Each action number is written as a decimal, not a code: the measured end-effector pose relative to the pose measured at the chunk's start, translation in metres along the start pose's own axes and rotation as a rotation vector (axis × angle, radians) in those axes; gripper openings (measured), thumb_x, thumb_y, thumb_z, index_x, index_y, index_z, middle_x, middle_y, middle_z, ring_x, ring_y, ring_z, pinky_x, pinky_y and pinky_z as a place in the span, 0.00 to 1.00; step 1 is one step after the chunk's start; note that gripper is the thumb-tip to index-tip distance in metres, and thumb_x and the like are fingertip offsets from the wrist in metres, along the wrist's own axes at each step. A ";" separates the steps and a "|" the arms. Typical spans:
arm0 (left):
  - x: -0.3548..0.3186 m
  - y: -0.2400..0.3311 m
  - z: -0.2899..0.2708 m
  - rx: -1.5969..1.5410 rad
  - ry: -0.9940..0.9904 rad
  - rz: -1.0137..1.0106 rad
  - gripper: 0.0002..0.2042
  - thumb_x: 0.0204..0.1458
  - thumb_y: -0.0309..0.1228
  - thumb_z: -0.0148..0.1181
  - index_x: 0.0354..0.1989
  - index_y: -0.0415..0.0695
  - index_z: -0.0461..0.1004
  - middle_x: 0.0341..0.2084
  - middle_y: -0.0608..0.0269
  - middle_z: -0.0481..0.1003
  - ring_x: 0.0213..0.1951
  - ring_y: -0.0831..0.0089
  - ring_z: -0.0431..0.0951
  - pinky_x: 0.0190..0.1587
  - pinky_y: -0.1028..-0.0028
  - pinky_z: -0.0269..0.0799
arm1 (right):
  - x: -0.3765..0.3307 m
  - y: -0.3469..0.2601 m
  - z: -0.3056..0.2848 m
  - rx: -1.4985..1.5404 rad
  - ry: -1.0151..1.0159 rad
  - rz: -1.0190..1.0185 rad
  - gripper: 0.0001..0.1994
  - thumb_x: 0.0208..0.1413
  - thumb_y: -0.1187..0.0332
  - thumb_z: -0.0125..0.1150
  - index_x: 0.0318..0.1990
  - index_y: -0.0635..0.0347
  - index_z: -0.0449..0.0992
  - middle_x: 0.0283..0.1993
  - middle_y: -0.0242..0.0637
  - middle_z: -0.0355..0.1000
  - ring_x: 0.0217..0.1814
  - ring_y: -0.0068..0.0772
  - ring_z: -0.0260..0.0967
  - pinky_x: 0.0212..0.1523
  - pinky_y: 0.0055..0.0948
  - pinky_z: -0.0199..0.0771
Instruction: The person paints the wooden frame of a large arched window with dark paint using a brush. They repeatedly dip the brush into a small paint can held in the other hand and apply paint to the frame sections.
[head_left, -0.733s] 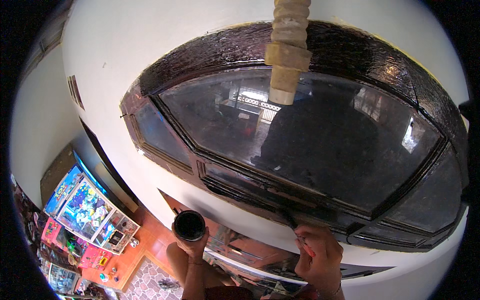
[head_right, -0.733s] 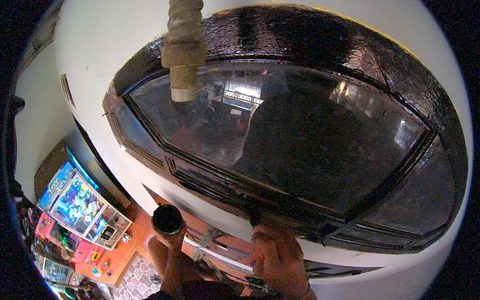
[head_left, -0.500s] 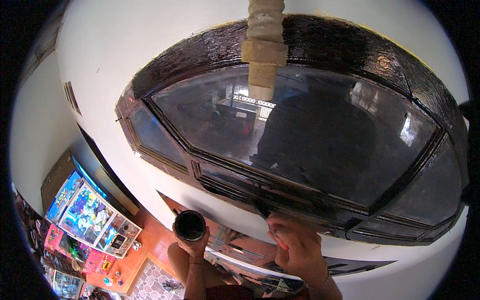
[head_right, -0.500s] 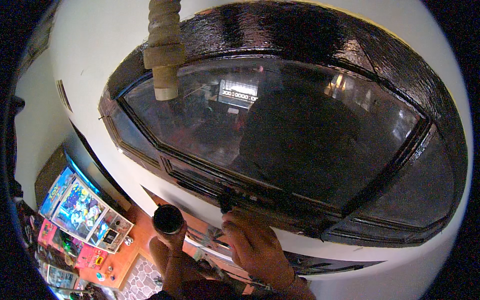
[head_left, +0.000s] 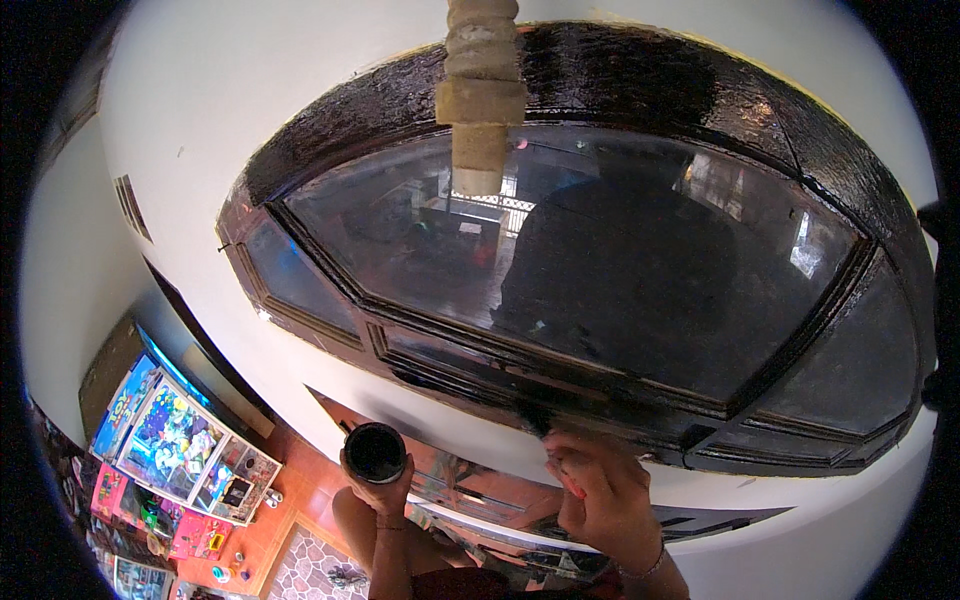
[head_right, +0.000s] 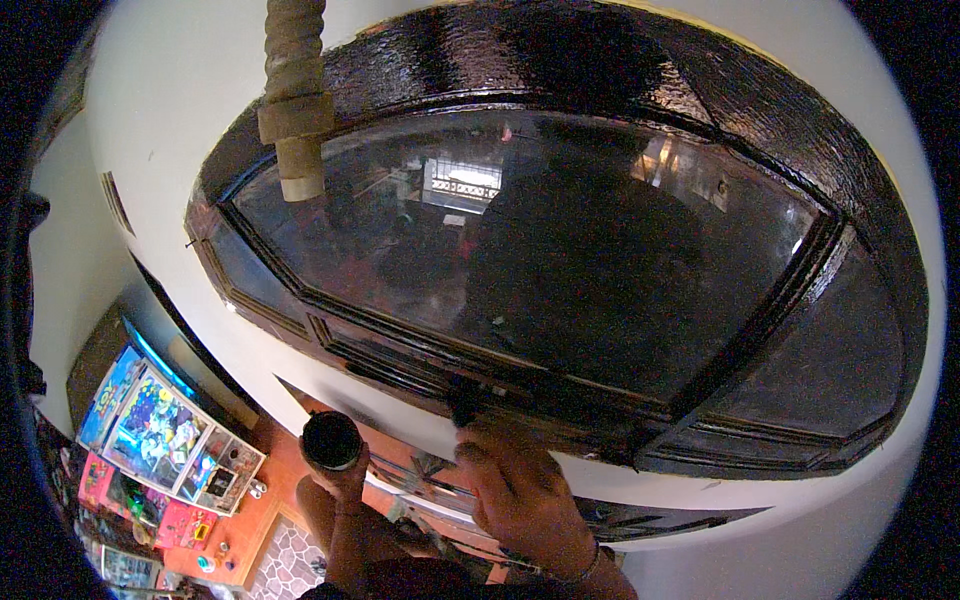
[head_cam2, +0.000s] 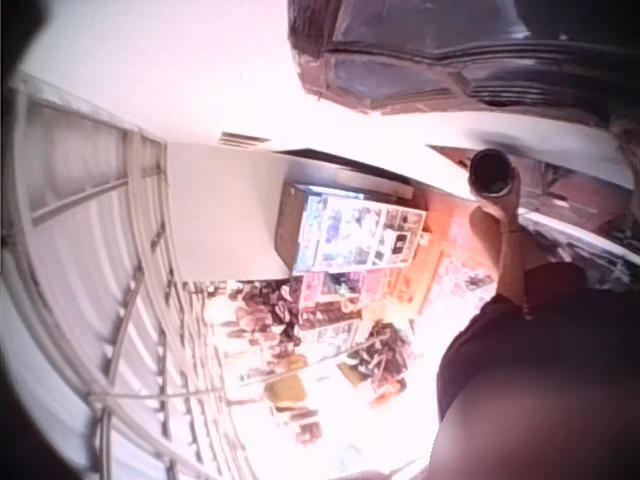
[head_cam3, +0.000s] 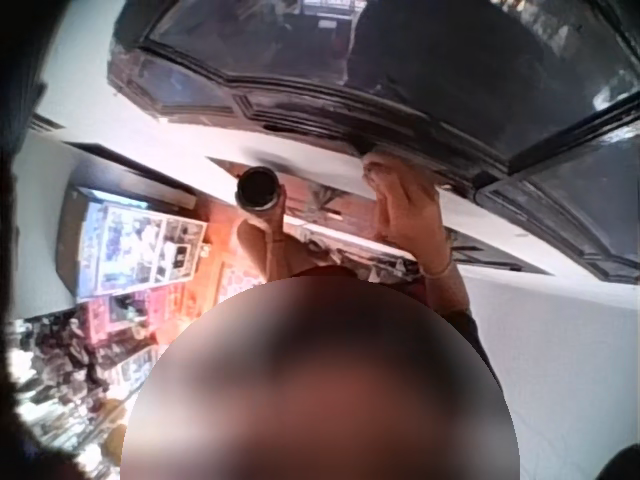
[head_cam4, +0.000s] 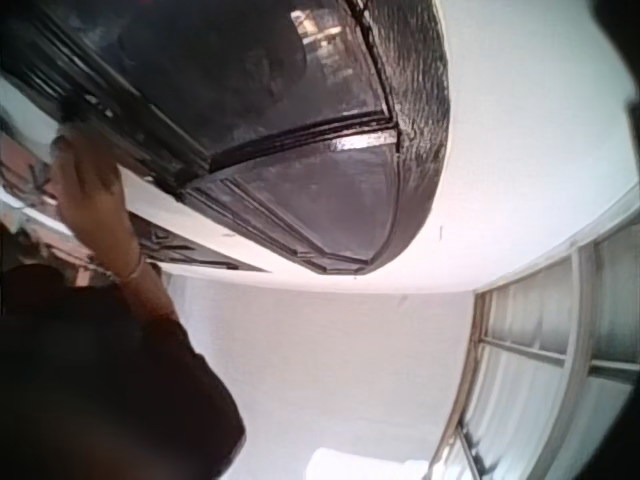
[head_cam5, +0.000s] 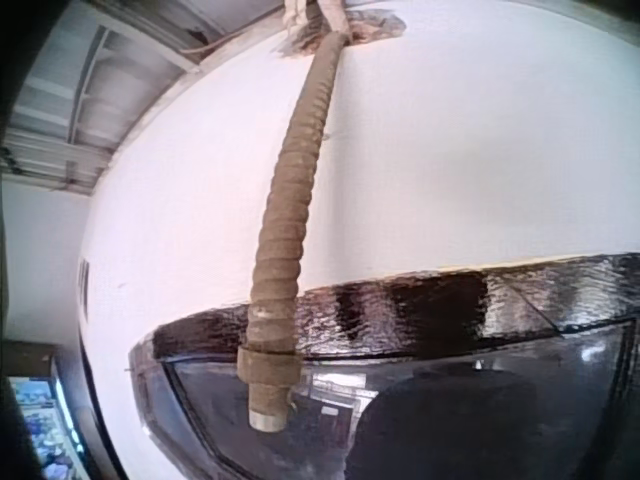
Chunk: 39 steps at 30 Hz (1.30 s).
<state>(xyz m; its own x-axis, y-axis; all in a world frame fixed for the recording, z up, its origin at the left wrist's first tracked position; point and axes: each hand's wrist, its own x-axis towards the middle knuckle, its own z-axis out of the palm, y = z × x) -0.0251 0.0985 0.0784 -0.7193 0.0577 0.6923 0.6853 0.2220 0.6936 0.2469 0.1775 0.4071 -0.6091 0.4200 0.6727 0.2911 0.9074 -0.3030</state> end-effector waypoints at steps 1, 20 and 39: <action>-0.001 -0.001 0.000 0.006 -0.005 0.006 0.57 0.26 0.42 0.83 0.68 0.37 0.56 0.57 0.45 0.69 0.58 0.48 0.72 0.61 0.54 0.69 | -0.002 0.002 -0.001 -0.039 0.029 -0.009 0.16 0.46 0.83 0.67 0.41 0.58 0.71 0.46 0.39 0.79 0.43 0.44 0.79 0.43 0.36 0.79; -0.002 0.001 -0.002 0.007 -0.025 0.010 0.55 0.27 0.40 0.82 0.68 0.38 0.56 0.58 0.46 0.69 0.59 0.49 0.72 0.61 0.55 0.69 | -0.030 -0.009 -0.045 -0.047 0.021 0.141 0.16 0.44 0.84 0.67 0.39 0.60 0.70 0.44 0.41 0.78 0.43 0.43 0.80 0.41 0.35 0.82; 0.000 -0.002 0.006 -0.110 -0.054 0.017 0.56 0.28 0.41 0.81 0.69 0.38 0.54 0.58 0.45 0.70 0.59 0.49 0.72 0.62 0.55 0.69 | -0.028 0.009 -0.025 -0.040 0.001 0.037 0.20 0.40 0.83 0.67 0.43 0.59 0.72 0.46 0.43 0.76 0.45 0.47 0.77 0.44 0.41 0.80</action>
<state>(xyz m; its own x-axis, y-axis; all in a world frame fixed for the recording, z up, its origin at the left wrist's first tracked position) -0.0273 0.1040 0.0755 -0.7104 0.1134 0.6946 0.7038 0.1123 0.7015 0.2849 0.1738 0.4020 -0.5965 0.4534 0.6622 0.3425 0.8900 -0.3009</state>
